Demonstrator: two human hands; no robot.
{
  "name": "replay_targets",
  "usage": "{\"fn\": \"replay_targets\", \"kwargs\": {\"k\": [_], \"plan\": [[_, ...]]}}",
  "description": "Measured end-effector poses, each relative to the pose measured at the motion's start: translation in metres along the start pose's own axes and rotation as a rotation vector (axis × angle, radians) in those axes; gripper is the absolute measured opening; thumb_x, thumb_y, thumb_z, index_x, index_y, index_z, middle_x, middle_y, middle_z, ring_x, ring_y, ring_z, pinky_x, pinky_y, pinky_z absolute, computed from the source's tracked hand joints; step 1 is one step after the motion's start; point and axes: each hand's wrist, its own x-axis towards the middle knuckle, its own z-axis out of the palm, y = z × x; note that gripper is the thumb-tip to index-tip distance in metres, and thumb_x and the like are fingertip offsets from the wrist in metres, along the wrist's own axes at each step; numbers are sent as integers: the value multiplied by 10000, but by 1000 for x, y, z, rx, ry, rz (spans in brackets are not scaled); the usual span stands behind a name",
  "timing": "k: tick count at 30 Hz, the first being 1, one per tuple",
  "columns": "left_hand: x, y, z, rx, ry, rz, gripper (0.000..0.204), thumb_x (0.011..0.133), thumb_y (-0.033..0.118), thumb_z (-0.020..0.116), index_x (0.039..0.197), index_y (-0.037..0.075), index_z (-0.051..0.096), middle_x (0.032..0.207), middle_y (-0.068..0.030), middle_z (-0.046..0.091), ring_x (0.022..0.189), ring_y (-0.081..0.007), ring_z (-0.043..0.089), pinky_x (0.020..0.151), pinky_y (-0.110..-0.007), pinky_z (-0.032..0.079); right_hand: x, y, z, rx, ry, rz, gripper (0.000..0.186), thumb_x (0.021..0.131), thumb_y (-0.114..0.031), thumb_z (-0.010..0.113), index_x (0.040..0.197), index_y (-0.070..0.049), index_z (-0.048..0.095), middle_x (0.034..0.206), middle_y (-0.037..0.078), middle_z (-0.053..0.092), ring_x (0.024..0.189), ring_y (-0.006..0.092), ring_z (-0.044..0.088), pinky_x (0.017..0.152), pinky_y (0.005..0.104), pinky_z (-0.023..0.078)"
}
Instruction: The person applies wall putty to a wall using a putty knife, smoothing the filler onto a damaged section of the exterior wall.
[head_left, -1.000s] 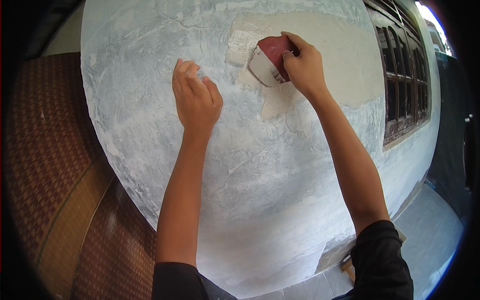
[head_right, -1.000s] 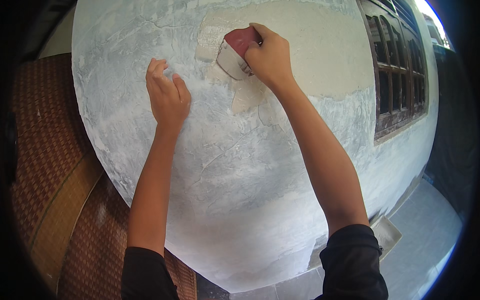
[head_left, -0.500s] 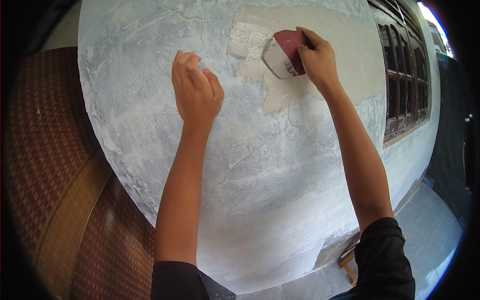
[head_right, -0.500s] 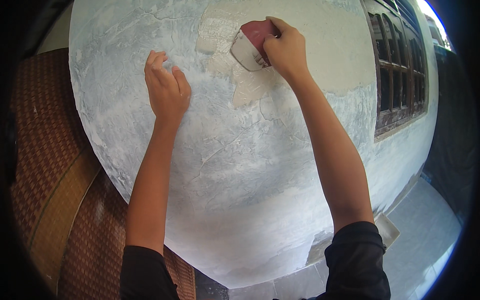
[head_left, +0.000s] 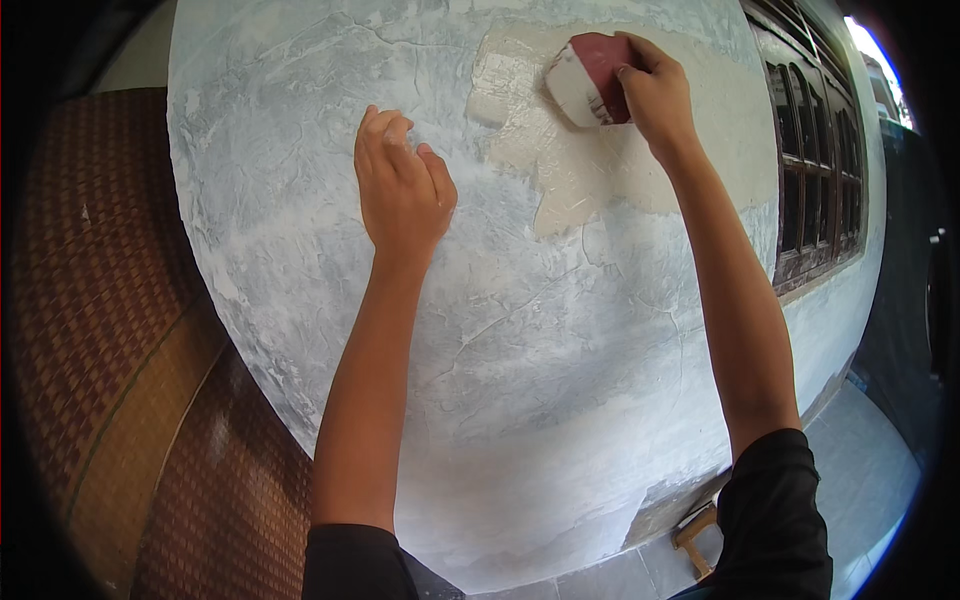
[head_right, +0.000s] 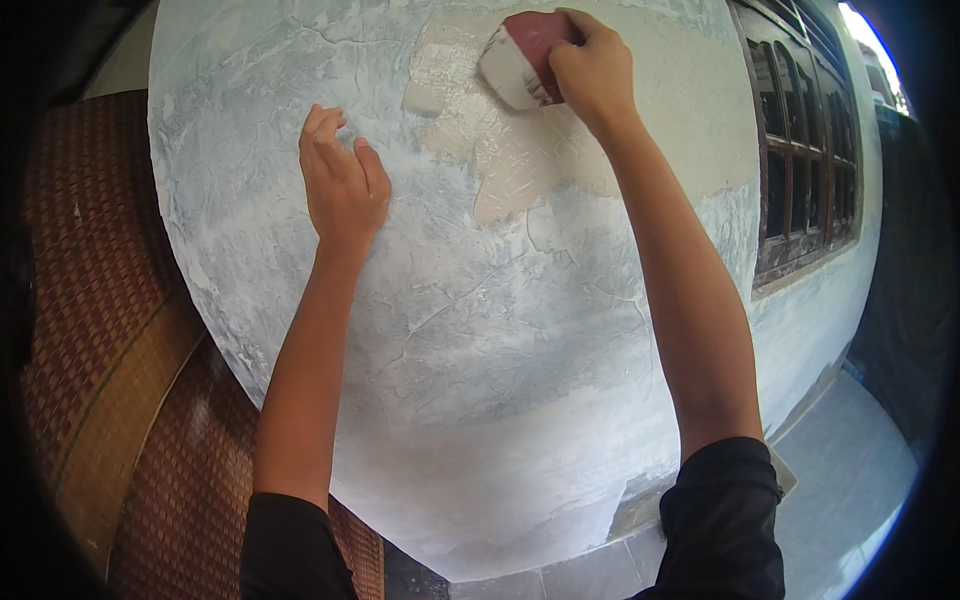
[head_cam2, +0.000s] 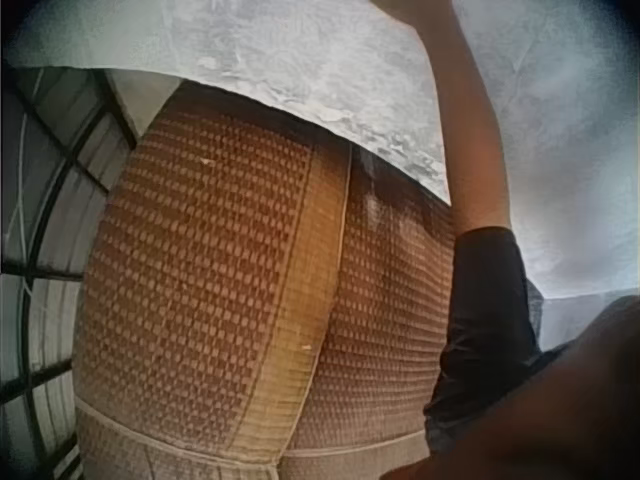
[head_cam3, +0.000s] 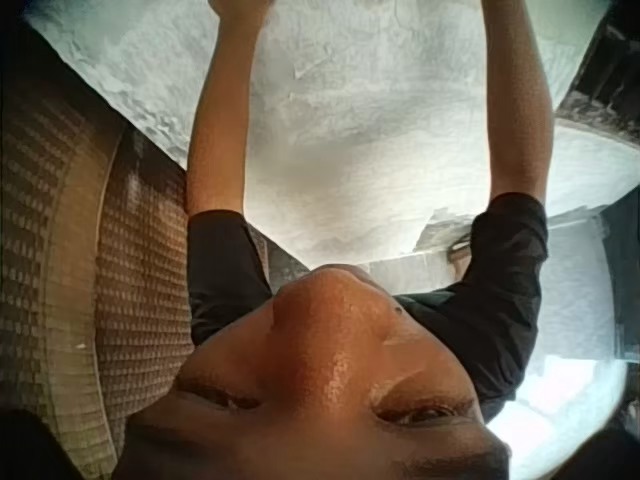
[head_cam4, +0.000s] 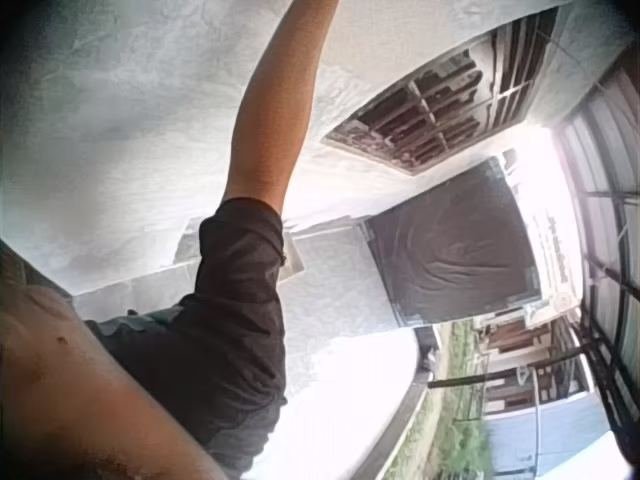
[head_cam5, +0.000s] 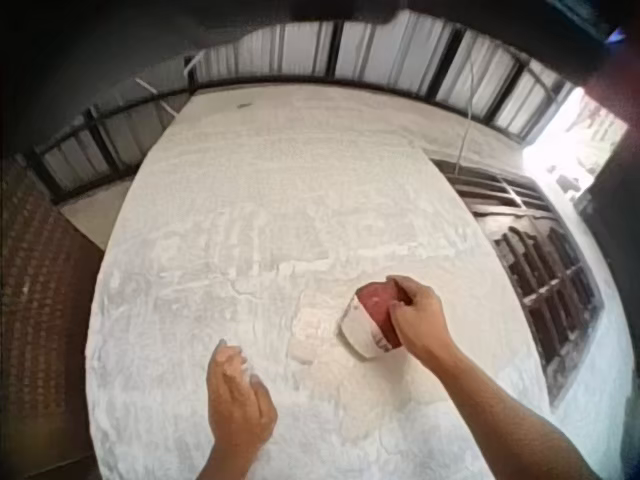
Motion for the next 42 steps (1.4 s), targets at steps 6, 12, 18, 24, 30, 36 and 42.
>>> {"fn": "replay_targets", "kwargs": {"k": [6, 12, 18, 24, 30, 36, 42], "plan": [[-2, -1, -1, 9, 7, -1, 397, 846, -18, 520, 1225, 0, 408, 1163, -214, 506, 1184, -421, 511, 961, -497, 443, 6, 2, 1, -127, -52, -106, 481, 747, -116, 533, 1202, -10, 649, 1049, 271, 681, 969, 396, 668, 908, 393, 510], [-2, 1, -2, 13, -6, 4, 391, 843, -20, 524, 1219, -17, 415, 1179, -224, 506, 1178, -422, 510, 964, -496, 441, -4, 8, 15, -243, -128, -335, 505, 733, -113, 535, 1211, 14, 639, 1048, 256, 691, 929, 373, 693, 844, 387, 544], [-2, 2, -1, 6, -22, -1, 389, 845, -24, 520, 1220, -29, 418, 1196, -240, 499, 1182, -420, 504, 970, -494, 436, -15, -5, 22, -12, -139, -285, 473, 749, -93, 520, 1193, 14, 643, 1042, 270, 683, 997, 394, 667, 922, 405, 506], [-3, 1, 0, 0, -20, -3, 382, 847, -29, 514, 1217, -33, 419, 1203, -243, 498, 1184, -419, 500, 973, -495, 434, -7, -1, 11, -112, -43, -128, 467, 743, -98, 531, 1181, 13, 650, 1019, 254, 693, 960, 388, 678, 905, 393, 511], [-4, -1, -4, 8, -21, 9, 397, 843, -21, 525, 1225, -26, 418, 1202, -237, 500, 1190, -415, 499, 977, -494, 429, -28, -9, 29, -116, -203, -317, 451, 745, -100, 538, 1169, -7, 662, 1041, 267, 682, 989, 395, 664, 920, 402, 499], [-3, 1, 1, -17, -20, -21, 401, 842, -20, 523, 1229, -21, 419, 1180, -233, 509, 1174, -408, 510, 965, -492, 438, 15, 10, 2, 11, -10, -116, 465, 739, -112, 545, 1177, -9, 660, 1015, 239, 700, 927, 365, 690, 867, 398, 526], [-2, 0, -2, -8, -2, 6, 403, 844, -14, 528, 1232, -22, 419, 1178, -232, 507, 1170, -410, 513, 966, -493, 439, 7, 18, 3, -149, 19, -209, 468, 746, -107, 533, 1189, -13, 654, 1058, 246, 690, 942, 369, 683, 875, 392, 518]]}}
